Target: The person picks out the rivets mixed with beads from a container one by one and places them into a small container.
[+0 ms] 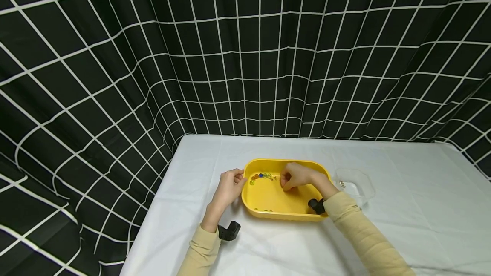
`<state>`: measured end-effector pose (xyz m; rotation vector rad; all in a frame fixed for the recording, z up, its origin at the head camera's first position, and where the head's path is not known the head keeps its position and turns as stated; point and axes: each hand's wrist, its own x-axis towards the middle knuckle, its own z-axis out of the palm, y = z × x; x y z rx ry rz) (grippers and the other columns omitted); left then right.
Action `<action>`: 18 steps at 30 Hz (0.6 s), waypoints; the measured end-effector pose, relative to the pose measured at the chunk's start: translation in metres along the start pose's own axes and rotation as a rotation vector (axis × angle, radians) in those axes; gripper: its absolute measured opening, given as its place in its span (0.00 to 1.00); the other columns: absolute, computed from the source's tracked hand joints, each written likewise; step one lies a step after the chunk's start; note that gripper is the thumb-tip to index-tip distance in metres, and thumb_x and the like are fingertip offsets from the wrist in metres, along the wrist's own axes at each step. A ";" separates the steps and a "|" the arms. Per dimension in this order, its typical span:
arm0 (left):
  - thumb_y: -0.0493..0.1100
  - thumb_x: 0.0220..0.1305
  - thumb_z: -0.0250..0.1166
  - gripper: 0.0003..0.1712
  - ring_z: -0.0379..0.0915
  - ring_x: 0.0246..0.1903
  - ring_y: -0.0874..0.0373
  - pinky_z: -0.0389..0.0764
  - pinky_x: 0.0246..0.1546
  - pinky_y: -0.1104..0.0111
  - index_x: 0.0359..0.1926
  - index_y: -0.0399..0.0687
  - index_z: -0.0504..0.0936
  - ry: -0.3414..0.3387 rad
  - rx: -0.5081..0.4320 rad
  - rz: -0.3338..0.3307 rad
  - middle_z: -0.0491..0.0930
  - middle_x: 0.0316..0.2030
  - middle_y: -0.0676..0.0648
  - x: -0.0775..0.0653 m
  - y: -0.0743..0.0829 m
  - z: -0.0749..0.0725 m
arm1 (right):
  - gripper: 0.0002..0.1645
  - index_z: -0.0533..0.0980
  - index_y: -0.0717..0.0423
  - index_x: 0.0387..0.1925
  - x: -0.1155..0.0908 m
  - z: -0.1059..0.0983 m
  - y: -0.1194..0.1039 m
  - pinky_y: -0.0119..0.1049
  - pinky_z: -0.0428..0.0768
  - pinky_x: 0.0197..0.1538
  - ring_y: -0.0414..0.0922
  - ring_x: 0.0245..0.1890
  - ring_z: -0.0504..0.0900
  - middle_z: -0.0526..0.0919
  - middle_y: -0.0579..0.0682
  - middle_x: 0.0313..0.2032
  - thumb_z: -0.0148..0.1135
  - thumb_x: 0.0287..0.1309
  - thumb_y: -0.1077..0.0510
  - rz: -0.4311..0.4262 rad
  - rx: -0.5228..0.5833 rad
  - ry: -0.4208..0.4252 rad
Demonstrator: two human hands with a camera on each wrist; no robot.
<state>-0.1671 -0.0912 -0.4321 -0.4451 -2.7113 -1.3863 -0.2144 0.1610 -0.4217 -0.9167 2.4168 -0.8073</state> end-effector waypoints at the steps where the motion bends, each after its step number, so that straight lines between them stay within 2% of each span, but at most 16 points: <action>1: 0.32 0.59 0.62 0.15 0.75 0.31 0.55 0.78 0.32 0.71 0.46 0.25 0.78 -0.001 -0.001 -0.001 0.79 0.31 0.42 0.000 0.000 0.000 | 0.05 0.77 0.62 0.21 0.000 0.000 0.000 0.25 0.68 0.23 0.34 0.17 0.67 0.73 0.44 0.17 0.66 0.44 0.69 -0.001 0.006 0.001; 11: 0.32 0.59 0.61 0.15 0.75 0.31 0.54 0.79 0.32 0.71 0.46 0.26 0.78 0.000 0.003 -0.011 0.79 0.32 0.42 0.000 0.001 0.001 | 0.04 0.76 0.64 0.21 -0.013 -0.009 -0.001 0.28 0.74 0.24 0.39 0.18 0.73 0.78 0.49 0.18 0.65 0.44 0.71 0.057 0.056 0.031; 18: 0.31 0.59 0.62 0.15 0.75 0.31 0.54 0.79 0.32 0.70 0.46 0.26 0.78 0.002 0.009 -0.009 0.78 0.31 0.42 0.000 0.001 0.001 | 0.04 0.75 0.65 0.21 -0.020 -0.016 -0.002 0.39 0.80 0.26 0.46 0.19 0.76 0.77 0.49 0.19 0.64 0.46 0.71 0.089 0.092 0.040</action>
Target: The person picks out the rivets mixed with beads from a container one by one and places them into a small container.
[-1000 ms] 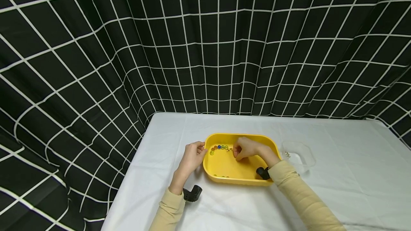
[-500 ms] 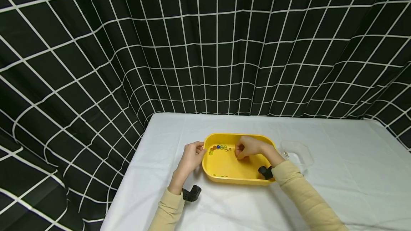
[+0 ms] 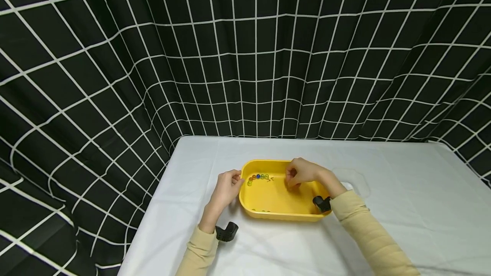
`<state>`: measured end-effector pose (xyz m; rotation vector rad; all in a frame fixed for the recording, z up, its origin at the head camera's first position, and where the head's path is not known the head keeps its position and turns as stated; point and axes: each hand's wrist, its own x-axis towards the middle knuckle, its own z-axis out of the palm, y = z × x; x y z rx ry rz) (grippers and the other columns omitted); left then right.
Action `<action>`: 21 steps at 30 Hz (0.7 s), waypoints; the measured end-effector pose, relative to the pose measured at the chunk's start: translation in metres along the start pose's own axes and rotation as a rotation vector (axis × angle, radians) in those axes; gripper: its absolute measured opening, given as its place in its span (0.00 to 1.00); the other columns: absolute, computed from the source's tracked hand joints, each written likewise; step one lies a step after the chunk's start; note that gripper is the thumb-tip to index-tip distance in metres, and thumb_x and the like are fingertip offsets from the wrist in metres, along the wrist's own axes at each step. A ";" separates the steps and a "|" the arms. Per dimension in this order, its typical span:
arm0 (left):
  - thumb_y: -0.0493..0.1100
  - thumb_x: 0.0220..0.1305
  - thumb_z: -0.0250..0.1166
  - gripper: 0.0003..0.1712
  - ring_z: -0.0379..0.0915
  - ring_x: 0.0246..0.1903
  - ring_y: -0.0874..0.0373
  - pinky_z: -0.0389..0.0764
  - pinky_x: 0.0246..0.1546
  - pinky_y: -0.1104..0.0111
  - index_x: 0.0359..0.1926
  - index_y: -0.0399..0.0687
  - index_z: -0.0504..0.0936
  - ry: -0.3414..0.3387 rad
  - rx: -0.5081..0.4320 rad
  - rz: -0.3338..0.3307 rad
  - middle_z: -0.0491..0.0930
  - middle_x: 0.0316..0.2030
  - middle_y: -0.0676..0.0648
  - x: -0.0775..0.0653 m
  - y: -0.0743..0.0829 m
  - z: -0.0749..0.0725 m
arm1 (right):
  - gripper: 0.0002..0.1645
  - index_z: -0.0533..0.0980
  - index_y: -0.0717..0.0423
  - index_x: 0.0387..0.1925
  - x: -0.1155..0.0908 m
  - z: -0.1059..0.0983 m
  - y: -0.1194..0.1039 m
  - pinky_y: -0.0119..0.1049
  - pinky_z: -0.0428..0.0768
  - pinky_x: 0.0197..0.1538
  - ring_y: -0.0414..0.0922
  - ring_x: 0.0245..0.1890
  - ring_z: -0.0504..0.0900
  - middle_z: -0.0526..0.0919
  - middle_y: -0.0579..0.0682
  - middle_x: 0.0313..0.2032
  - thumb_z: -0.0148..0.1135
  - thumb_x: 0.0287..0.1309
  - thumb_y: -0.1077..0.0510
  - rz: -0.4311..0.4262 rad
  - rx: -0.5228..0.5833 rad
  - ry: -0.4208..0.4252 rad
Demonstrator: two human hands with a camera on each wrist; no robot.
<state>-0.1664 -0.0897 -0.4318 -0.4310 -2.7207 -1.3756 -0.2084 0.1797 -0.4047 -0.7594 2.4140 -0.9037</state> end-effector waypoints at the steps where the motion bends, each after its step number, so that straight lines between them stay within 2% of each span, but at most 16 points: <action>1: 0.31 0.59 0.62 0.15 0.75 0.31 0.54 0.79 0.32 0.70 0.46 0.26 0.78 0.000 0.000 0.003 0.78 0.31 0.42 0.000 0.000 0.000 | 0.05 0.75 0.65 0.21 -0.001 -0.001 0.000 0.38 0.80 0.26 0.46 0.19 0.76 0.77 0.48 0.19 0.64 0.46 0.71 0.004 0.000 0.002; 5: 0.31 0.59 0.62 0.15 0.75 0.31 0.55 0.79 0.32 0.71 0.46 0.26 0.78 0.001 -0.002 0.008 0.78 0.31 0.42 -0.001 0.001 -0.001 | 0.06 0.75 0.63 0.21 -0.004 -0.005 0.000 0.32 0.78 0.24 0.45 0.18 0.75 0.75 0.47 0.18 0.64 0.46 0.71 0.004 -0.020 0.014; 11: 0.31 0.58 0.62 0.14 0.75 0.31 0.54 0.79 0.32 0.70 0.45 0.26 0.78 0.004 0.000 0.016 0.78 0.31 0.42 -0.001 0.000 0.000 | 0.06 0.75 0.63 0.21 -0.011 -0.011 0.000 0.30 0.76 0.23 0.48 0.18 0.75 0.75 0.47 0.18 0.64 0.47 0.70 0.018 -0.030 0.031; 21: 0.31 0.58 0.62 0.14 0.75 0.30 0.55 0.79 0.32 0.70 0.45 0.25 0.78 0.010 -0.005 0.015 0.79 0.30 0.42 -0.001 0.001 -0.001 | 0.05 0.76 0.64 0.22 -0.024 -0.020 0.000 0.28 0.72 0.23 0.39 0.16 0.70 0.74 0.48 0.17 0.64 0.48 0.70 0.029 -0.052 0.040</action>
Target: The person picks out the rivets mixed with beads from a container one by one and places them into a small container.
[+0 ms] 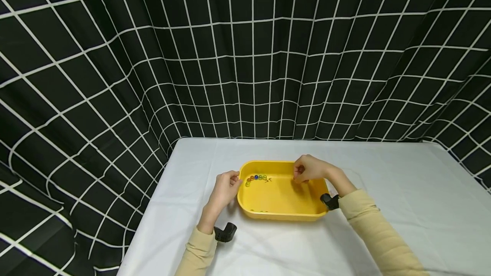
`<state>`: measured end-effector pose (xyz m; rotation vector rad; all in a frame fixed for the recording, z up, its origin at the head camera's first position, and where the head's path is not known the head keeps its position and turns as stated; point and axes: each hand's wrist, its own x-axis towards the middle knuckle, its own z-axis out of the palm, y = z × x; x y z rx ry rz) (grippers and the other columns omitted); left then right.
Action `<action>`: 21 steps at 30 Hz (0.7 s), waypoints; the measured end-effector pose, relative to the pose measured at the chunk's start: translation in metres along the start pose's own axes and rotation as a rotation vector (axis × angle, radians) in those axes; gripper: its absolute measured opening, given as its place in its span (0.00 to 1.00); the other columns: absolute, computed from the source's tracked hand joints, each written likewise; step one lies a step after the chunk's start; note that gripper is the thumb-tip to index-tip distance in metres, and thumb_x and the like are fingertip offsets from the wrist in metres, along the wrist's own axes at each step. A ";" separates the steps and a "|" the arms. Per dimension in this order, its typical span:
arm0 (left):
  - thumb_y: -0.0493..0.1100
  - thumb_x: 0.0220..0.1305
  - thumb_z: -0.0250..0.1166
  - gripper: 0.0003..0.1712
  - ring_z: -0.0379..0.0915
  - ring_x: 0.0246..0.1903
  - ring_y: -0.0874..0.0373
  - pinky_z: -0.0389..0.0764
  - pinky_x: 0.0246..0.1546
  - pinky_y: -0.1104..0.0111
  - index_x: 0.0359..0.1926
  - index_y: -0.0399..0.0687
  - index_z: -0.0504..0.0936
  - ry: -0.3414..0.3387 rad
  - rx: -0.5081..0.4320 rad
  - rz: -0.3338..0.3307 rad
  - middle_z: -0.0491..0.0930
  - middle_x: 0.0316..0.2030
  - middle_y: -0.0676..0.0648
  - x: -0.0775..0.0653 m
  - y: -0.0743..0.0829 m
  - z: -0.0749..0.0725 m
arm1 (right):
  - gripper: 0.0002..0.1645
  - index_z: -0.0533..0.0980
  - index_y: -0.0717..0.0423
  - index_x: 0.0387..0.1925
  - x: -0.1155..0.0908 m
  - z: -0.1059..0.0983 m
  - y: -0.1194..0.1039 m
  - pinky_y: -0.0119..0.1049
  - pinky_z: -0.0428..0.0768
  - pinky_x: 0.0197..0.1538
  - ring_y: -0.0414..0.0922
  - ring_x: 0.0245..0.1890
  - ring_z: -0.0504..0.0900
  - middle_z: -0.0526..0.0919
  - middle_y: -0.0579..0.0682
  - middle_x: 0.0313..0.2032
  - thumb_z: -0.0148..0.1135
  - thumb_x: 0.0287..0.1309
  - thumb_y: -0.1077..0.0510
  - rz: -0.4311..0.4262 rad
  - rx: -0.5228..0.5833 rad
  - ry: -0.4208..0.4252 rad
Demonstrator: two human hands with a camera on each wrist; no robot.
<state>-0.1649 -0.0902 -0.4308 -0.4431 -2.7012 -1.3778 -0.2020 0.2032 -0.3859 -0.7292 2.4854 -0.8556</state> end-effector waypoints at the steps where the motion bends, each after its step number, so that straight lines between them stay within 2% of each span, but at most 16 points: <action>1: 0.31 0.58 0.62 0.14 0.75 0.30 0.55 0.79 0.32 0.70 0.45 0.25 0.78 0.000 -0.002 0.001 0.79 0.30 0.42 0.000 0.000 0.000 | 0.05 0.75 0.64 0.22 -0.001 0.000 0.000 0.28 0.72 0.23 0.39 0.16 0.69 0.74 0.48 0.17 0.63 0.48 0.70 -0.001 0.001 0.002; 12: 0.31 0.58 0.62 0.14 0.75 0.30 0.54 0.79 0.31 0.70 0.45 0.24 0.78 -0.003 -0.003 0.005 0.79 0.30 0.41 -0.001 0.000 0.001 | 0.06 0.74 0.62 0.20 -0.009 -0.006 0.007 0.29 0.72 0.22 0.39 0.16 0.69 0.72 0.45 0.16 0.64 0.46 0.71 -0.003 -0.016 0.018; 18: 0.31 0.58 0.62 0.14 0.75 0.30 0.54 0.79 0.32 0.69 0.44 0.25 0.78 0.003 0.004 0.013 0.79 0.30 0.41 0.000 0.000 0.001 | 0.07 0.74 0.62 0.21 -0.015 -0.011 0.008 0.30 0.75 0.23 0.39 0.17 0.70 0.72 0.46 0.17 0.64 0.48 0.70 0.017 -0.015 0.031; 21: 0.31 0.58 0.62 0.14 0.75 0.30 0.54 0.79 0.31 0.70 0.44 0.25 0.78 0.002 0.004 0.012 0.79 0.30 0.41 0.000 0.000 0.001 | 0.07 0.73 0.63 0.21 -0.018 -0.013 0.010 0.29 0.73 0.23 0.39 0.17 0.69 0.71 0.46 0.17 0.64 0.49 0.69 0.012 -0.023 0.034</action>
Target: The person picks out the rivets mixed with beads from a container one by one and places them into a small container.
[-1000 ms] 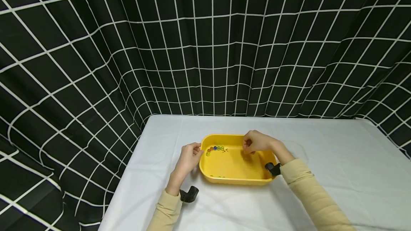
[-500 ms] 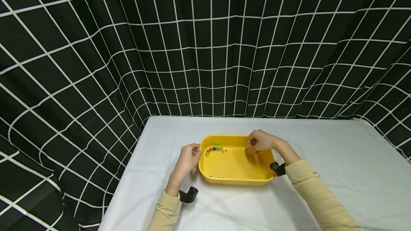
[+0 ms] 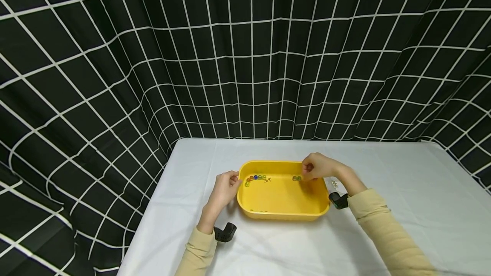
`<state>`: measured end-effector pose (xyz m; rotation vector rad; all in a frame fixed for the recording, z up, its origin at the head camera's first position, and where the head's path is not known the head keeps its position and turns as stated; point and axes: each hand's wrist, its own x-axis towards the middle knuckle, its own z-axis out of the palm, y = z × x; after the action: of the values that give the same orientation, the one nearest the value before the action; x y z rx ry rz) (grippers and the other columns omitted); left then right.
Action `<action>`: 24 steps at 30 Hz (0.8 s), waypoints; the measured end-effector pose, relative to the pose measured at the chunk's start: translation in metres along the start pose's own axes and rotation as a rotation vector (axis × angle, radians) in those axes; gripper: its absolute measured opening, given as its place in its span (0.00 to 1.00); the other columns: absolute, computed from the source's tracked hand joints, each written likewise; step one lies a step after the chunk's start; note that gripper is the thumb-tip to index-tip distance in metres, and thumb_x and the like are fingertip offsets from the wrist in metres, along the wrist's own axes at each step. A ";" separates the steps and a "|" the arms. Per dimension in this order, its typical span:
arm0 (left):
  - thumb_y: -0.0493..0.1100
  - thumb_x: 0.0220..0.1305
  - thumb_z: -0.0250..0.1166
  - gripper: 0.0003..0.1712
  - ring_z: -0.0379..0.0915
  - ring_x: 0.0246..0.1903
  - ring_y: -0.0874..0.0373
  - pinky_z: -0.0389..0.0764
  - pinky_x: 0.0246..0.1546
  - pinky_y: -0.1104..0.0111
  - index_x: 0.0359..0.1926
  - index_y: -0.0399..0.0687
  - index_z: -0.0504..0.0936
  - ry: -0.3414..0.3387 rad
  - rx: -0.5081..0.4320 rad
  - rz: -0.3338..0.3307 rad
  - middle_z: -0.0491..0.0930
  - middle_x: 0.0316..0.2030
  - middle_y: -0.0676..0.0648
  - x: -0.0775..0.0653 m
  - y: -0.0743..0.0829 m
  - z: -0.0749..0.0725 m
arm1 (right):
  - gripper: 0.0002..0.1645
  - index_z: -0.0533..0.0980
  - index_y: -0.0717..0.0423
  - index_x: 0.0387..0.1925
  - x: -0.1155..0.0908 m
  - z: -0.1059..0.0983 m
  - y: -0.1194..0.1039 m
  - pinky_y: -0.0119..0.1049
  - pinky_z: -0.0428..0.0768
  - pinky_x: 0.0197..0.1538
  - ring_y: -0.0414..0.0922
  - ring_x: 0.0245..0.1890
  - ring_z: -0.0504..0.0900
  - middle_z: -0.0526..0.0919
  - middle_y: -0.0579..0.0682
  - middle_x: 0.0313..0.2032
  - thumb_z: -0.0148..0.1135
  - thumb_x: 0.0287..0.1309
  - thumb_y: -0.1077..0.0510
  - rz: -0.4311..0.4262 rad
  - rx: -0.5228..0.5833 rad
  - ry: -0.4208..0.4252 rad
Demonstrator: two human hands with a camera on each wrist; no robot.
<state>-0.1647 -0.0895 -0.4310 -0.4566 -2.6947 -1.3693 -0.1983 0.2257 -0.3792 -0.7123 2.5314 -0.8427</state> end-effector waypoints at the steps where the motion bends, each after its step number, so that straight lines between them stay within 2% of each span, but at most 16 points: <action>1: 0.31 0.58 0.62 0.14 0.75 0.30 0.54 0.79 0.31 0.70 0.45 0.25 0.78 -0.001 0.000 0.001 0.79 0.30 0.41 0.000 0.000 0.000 | 0.08 0.73 0.63 0.20 -0.001 -0.001 0.001 0.29 0.73 0.22 0.39 0.17 0.69 0.70 0.46 0.16 0.64 0.49 0.69 0.000 -0.001 0.000; 5: 0.30 0.57 0.62 0.14 0.75 0.29 0.54 0.79 0.31 0.70 0.44 0.24 0.78 -0.001 -0.001 0.012 0.79 0.30 0.41 -0.001 -0.001 0.001 | 0.07 0.74 0.63 0.20 -0.005 -0.003 0.004 0.28 0.71 0.22 0.39 0.18 0.68 0.70 0.45 0.16 0.64 0.47 0.70 0.000 -0.023 0.011; 13: 0.30 0.57 0.63 0.14 0.75 0.29 0.54 0.79 0.30 0.70 0.43 0.24 0.78 0.010 0.004 0.017 0.79 0.29 0.41 -0.001 -0.001 0.000 | 0.07 0.73 0.61 0.21 -0.011 -0.007 0.006 0.29 0.75 0.23 0.40 0.18 0.69 0.70 0.45 0.17 0.61 0.48 0.71 0.050 -0.012 0.018; 24: 0.30 0.56 0.63 0.13 0.76 0.29 0.54 0.79 0.30 0.70 0.43 0.24 0.79 0.011 0.006 0.021 0.79 0.29 0.41 0.001 -0.002 0.001 | 0.07 0.73 0.60 0.21 -0.021 -0.015 0.009 0.32 0.77 0.24 0.41 0.18 0.71 0.71 0.46 0.19 0.60 0.49 0.70 0.058 -0.015 0.035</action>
<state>-0.1659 -0.0898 -0.4335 -0.4741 -2.6765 -1.3544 -0.1920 0.2509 -0.3699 -0.6303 2.5791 -0.8246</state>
